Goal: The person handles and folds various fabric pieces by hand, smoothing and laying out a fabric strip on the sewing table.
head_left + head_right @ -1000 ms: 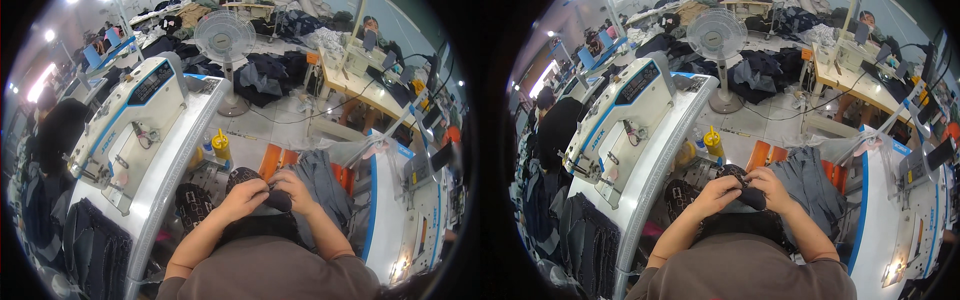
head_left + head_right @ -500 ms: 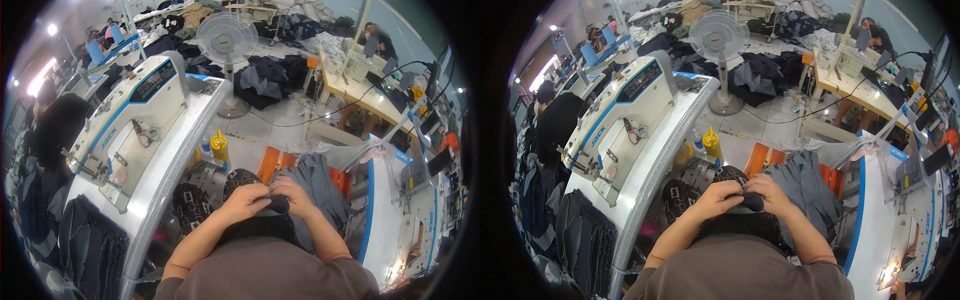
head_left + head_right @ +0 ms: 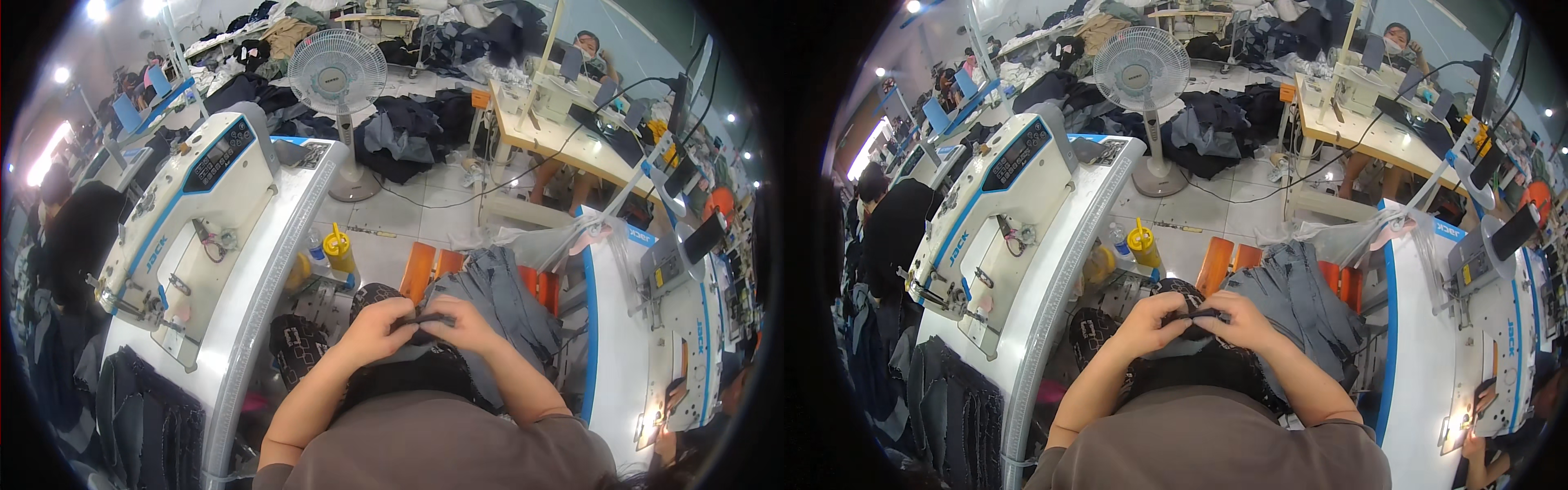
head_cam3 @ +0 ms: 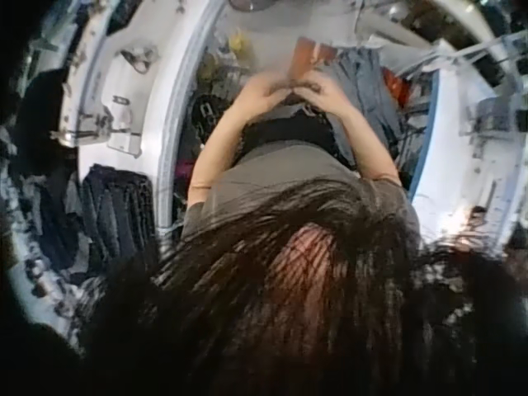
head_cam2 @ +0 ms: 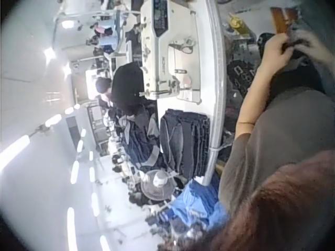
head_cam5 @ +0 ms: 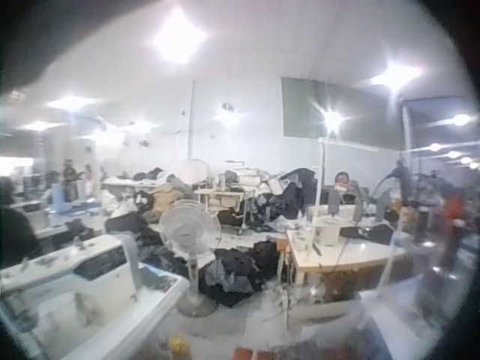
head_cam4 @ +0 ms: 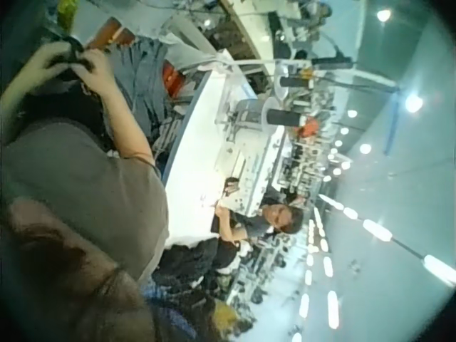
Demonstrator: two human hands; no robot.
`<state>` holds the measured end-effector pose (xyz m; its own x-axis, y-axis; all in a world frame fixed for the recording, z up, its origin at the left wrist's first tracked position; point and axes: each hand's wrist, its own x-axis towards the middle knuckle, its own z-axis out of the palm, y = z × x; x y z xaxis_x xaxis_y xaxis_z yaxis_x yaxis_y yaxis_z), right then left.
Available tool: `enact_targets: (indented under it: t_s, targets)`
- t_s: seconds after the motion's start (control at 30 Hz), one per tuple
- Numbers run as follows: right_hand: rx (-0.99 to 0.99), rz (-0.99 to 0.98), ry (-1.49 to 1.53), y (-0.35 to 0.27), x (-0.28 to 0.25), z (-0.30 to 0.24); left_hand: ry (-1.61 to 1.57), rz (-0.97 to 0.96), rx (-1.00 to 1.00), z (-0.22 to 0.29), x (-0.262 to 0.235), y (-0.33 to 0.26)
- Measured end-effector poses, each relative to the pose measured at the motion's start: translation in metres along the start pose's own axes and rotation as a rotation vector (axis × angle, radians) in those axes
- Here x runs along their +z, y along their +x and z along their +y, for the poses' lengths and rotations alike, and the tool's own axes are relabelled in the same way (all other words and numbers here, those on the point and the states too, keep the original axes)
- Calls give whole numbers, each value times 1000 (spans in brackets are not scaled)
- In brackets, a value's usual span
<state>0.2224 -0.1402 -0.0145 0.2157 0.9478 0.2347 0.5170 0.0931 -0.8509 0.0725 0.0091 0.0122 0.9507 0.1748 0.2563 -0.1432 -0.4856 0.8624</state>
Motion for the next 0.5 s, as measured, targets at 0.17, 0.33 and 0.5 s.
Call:
enact_targets:
  t_s: [0.17, 0.33, 0.5]
  targets:
    - [71, 44, 121, -5, -6, 2, -291, -65, -158, -4, -1, 0]
    - [-59, 69, 64, -7, -3, 6, -40, -20, -7, 6, 4, 0]
    - [-158, 71, 53, -1, -1, 1, 116, 21, 54, 16, 0, 7]
